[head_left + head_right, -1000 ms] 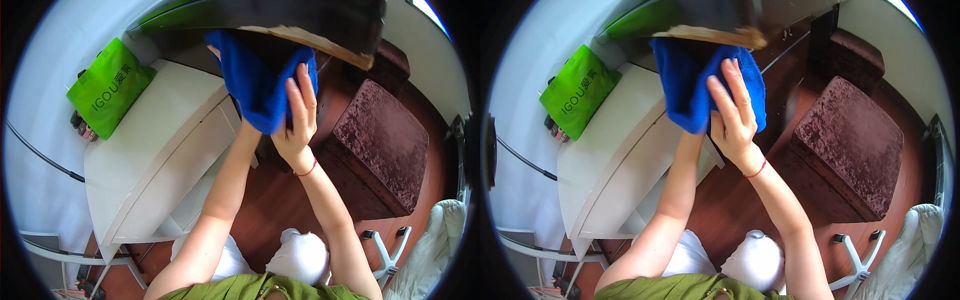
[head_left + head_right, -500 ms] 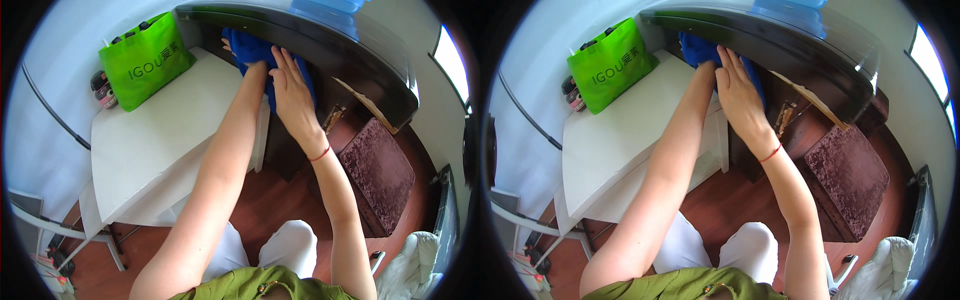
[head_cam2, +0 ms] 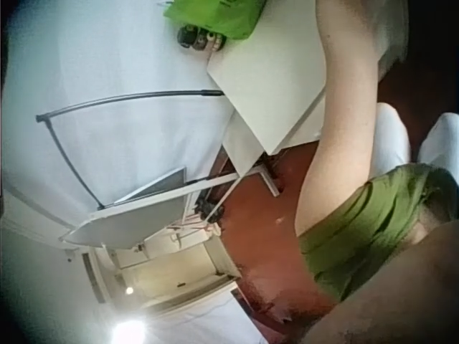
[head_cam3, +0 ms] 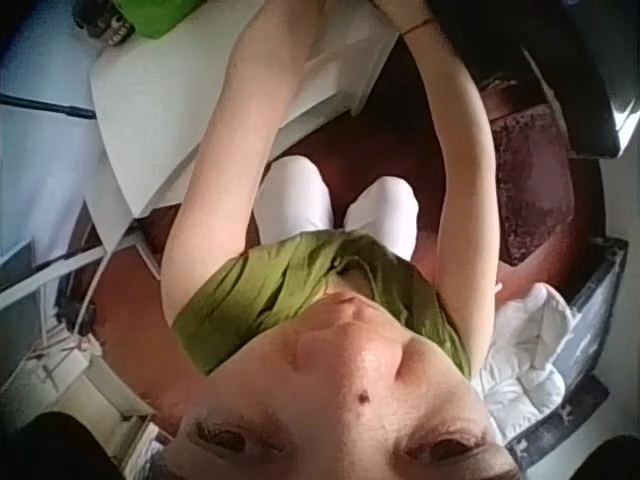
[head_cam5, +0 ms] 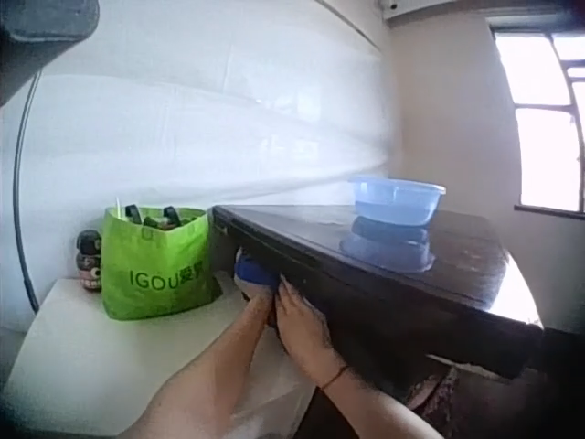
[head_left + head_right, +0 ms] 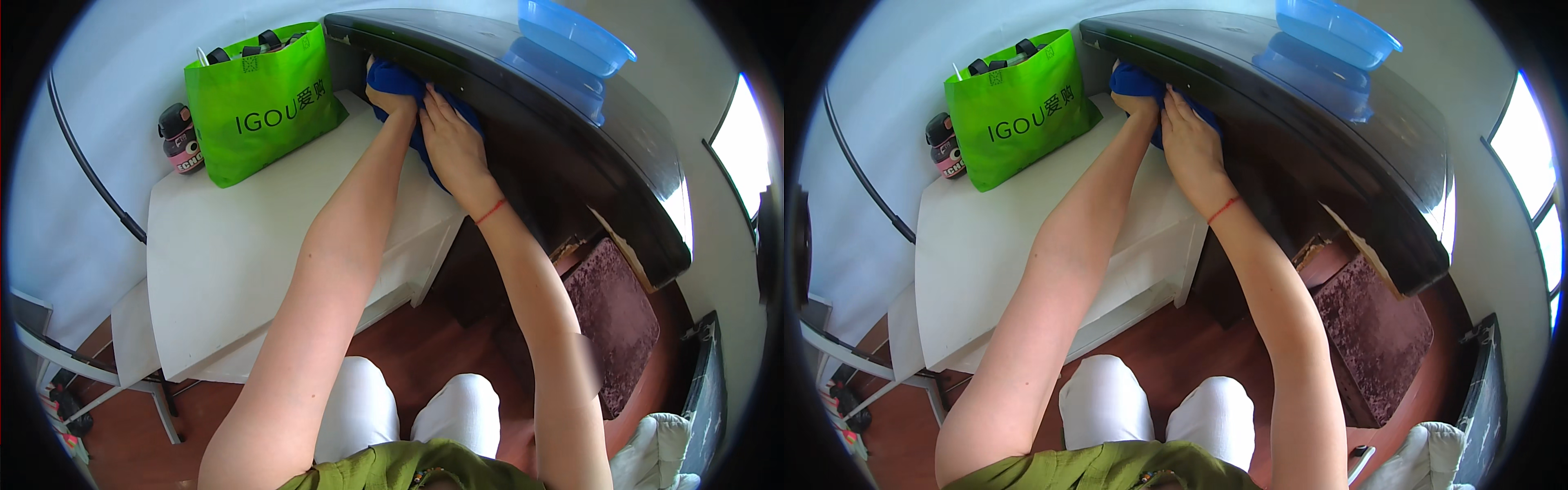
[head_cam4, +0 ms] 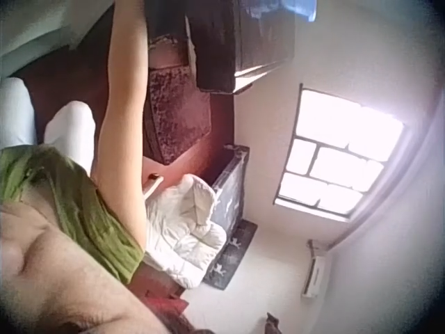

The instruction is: Wiping down a wooden cabinet, a stool, and a table using a blue cloth.

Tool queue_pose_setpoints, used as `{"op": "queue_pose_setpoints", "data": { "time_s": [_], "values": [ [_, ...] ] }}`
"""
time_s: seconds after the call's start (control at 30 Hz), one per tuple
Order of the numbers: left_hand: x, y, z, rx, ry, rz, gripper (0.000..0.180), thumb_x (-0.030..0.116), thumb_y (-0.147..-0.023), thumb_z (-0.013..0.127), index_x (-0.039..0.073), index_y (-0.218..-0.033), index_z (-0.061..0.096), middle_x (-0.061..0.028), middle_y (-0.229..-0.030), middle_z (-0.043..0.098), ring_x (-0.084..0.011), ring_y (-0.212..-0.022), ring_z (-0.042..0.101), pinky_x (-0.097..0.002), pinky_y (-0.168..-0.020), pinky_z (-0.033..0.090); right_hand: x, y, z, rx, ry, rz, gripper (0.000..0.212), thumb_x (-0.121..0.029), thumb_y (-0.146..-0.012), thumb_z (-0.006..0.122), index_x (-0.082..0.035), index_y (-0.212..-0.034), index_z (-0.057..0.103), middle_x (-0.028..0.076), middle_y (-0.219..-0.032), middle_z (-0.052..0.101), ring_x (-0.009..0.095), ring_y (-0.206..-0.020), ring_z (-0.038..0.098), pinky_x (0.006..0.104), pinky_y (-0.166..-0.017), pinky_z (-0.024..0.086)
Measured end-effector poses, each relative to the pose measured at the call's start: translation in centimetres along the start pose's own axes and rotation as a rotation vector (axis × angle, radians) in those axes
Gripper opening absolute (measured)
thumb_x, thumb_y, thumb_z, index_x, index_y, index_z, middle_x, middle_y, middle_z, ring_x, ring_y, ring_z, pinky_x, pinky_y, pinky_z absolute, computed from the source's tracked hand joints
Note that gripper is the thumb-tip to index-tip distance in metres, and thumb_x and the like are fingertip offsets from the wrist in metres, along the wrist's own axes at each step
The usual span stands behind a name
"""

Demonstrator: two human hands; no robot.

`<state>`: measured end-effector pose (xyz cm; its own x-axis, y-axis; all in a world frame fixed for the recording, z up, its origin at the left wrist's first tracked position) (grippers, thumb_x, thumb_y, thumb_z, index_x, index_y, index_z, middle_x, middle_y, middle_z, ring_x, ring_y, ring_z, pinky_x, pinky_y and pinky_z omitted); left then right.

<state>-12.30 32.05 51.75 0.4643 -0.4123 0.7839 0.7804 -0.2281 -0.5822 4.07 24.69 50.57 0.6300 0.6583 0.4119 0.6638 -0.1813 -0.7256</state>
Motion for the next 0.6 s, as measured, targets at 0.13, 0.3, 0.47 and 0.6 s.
{"op": "queue_pose_setpoints", "data": {
  "time_s": [0.13,0.3,0.47,0.6],
  "values": [
    [-8.3,-7.3,-2.6,0.081,-0.016,0.019,0.043,0.039,-0.097,0.059,0.006,-0.124,0.064,-0.0167,-0.119,0.072,-0.0343,-0.106,0.069,-0.0431,-0.091,0.051,-3.8,-5.7,2.1,-0.053,-0.113,0.020,0.039,-0.010,-0.096,0.052,0.004,-0.131,0.063,0.013,-0.151,0.052,0.023,-0.146,0.041,0.0309,-0.118,0.038],
    [-8.7,-4.5,5.5,-0.392,-0.013,-0.082,0.039,0.031,-0.095,0.059,0.000,-0.115,0.072,-0.0178,-0.112,0.073,-0.0331,-0.098,0.070,-0.0466,-0.081,0.053,0.7,-4.1,8.5,-0.062,-0.105,0.020,0.038,-0.014,-0.104,0.047,0.006,-0.133,0.062,0.010,-0.154,0.050,0.019,-0.144,0.043,0.0302,-0.114,0.041],
    [-9.6,-5.5,3.8,-0.359,-0.651,0.039,0.035,0.032,-0.097,0.057,0.005,-0.113,0.074,-0.0177,-0.114,0.072,-0.0324,-0.102,0.069,-0.0429,-0.089,0.054,-2.5,-1.8,3.1,-0.047,-0.005,-0.054,0.038,-0.011,-0.101,0.051,0.007,-0.134,0.060,0.008,-0.152,0.053,0.018,-0.144,0.044,0.0300,-0.113,0.042],
    [-5.3,1.7,4.3,-0.236,-0.646,0.025,0.037,0.031,-0.098,0.055,0.004,-0.121,0.067,-0.0197,-0.126,0.066,-0.0347,-0.119,0.061,-0.0438,-0.105,0.045,-0.7,3.9,-2.4,0.002,0.055,0.021,0.041,-0.006,-0.094,0.055,0.007,-0.133,0.060,0.008,-0.150,0.054,0.020,-0.143,0.046,0.0325,-0.110,0.043]
  ]
}}
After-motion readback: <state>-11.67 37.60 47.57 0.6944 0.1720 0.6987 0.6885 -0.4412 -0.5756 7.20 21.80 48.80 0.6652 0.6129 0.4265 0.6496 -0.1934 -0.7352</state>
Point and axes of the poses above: each hand's wrist, its own y-axis away from the middle knuckle, its own z-axis out of the palm, x = y × z, the point moved 9 cm from there along -y, towards the middle knuckle
